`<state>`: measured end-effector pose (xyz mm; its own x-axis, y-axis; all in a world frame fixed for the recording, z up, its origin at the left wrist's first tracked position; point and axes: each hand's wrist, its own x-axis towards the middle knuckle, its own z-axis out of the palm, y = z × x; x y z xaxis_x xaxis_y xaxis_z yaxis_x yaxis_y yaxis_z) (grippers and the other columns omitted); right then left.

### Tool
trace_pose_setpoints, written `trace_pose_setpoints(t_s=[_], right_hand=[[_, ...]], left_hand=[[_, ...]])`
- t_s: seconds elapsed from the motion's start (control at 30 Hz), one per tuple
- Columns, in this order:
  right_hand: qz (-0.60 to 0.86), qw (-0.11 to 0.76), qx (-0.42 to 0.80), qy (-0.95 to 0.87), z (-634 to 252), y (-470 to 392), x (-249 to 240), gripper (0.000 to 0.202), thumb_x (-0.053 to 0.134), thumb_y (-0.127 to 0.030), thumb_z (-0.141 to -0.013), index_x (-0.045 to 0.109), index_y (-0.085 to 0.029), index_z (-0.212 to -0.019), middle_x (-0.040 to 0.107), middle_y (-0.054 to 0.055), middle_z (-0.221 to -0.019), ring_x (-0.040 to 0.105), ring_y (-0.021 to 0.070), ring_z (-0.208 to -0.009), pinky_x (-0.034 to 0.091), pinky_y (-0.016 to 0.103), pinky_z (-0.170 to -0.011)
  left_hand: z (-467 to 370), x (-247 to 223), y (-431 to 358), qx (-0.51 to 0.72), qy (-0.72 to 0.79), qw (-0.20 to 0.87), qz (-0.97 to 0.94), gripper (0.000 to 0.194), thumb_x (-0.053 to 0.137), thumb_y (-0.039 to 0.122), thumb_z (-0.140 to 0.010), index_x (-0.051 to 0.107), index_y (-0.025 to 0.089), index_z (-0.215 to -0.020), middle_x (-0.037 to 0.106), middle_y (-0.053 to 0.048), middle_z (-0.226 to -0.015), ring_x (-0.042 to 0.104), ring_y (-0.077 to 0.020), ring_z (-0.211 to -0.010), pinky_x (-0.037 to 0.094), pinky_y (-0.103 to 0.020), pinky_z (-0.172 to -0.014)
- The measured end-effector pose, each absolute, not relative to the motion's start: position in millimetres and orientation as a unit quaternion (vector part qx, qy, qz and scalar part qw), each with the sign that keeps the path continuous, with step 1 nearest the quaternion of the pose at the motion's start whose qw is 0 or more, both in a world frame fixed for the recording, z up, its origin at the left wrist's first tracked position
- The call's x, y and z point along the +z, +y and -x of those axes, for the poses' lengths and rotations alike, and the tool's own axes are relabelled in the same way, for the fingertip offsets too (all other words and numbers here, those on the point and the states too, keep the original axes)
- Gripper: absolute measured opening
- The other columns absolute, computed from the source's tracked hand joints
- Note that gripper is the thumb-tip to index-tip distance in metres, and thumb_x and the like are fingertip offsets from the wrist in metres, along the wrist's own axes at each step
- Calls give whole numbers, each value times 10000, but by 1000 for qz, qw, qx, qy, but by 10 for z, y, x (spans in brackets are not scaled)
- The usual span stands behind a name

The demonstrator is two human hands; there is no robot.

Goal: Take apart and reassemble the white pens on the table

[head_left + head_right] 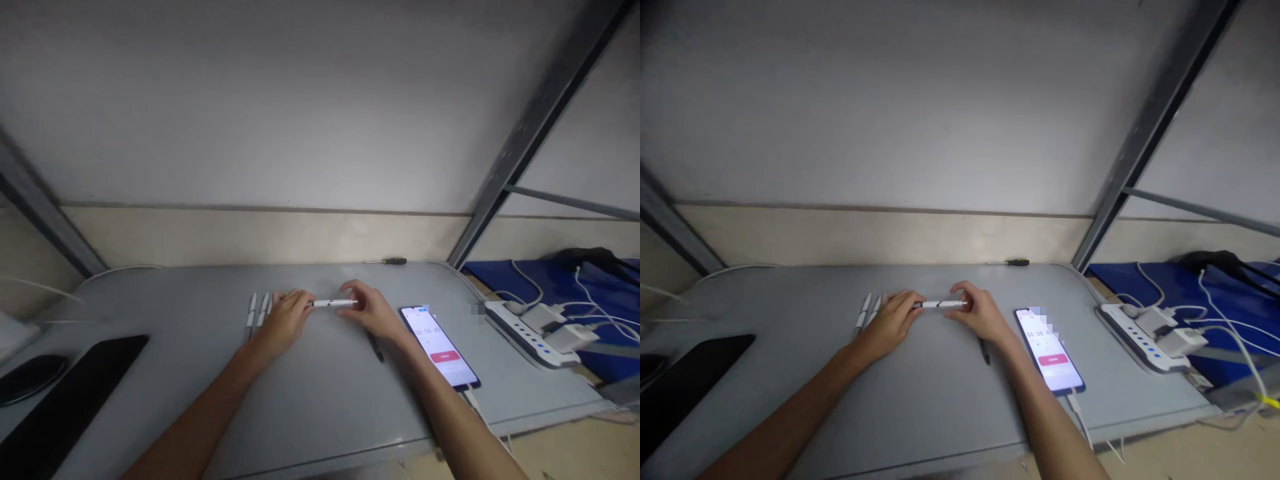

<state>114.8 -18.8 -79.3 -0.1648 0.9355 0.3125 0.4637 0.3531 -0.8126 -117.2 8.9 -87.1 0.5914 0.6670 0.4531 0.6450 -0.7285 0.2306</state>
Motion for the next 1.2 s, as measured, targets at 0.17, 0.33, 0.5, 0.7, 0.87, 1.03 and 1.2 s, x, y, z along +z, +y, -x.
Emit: trace_pose_setpoints(t_s=[0.17,0.33,0.5,0.7,0.87,1.03,1.2], right_hand=[[503,389,285,-717,-1137,-190,-805,281,545,-411,-875,612,-173,-742,461,-37,-595,405,113,-571,303,245,-546],[486,422,282,-711,-1136,-183,-804,230,686,-344,-762,623,-187,-917,470,-54,-644,431,111,-593,322,234,-554],[515,387,290,-708,-1120,-221,-769,371,480,-448,-912,607,-168,-705,470,-34,-556,411,110,-530,309,249,-526],[473,423,289,-717,-1130,-252,-708,245,645,-412,-822,661,-188,-918,570,-23,-684,493,124,-622,371,244,-597],[519,370,304,-708,-1144,-227,-707,532,411,-486,-946,498,-176,-522,386,-35,-473,343,100,-469,274,261,-502],[473,425,293,-714,-1112,-266,-671,307,589,-466,-871,698,-181,-898,611,0,-691,511,133,-620,366,245,-591],[475,367,255,-758,-1074,-284,-702,310,520,-390,-924,709,-170,-815,653,18,-709,502,127,-623,349,249,-610]], left_hand=[[1178,-834,87,258,371,-2,-892,162,388,242,-1001,535,190,-958,658,-21,-934,580,-193,-904,285,-346,-801],[1170,-805,75,249,372,-11,-894,191,366,250,-1007,540,194,-952,659,-23,-913,571,-196,-885,283,-349,-795],[1180,-829,82,259,376,11,-889,201,342,267,-1013,526,198,-971,659,-28,-933,585,-193,-905,301,-350,-820],[1214,-854,114,263,372,31,-890,192,345,269,-1011,523,199,-993,654,-29,-945,592,-185,-880,328,-355,-842],[1173,-816,80,249,352,11,-902,238,321,267,-1008,531,195,-922,613,-27,-836,561,-190,-800,354,-333,-761],[1188,-838,99,257,352,11,-900,247,318,172,-977,515,194,-831,572,-10,-737,533,-182,-724,368,-315,-732],[1201,-855,116,235,351,-10,-906,251,338,88,-914,520,194,-778,594,-18,-717,533,-185,-699,374,-318,-714]])
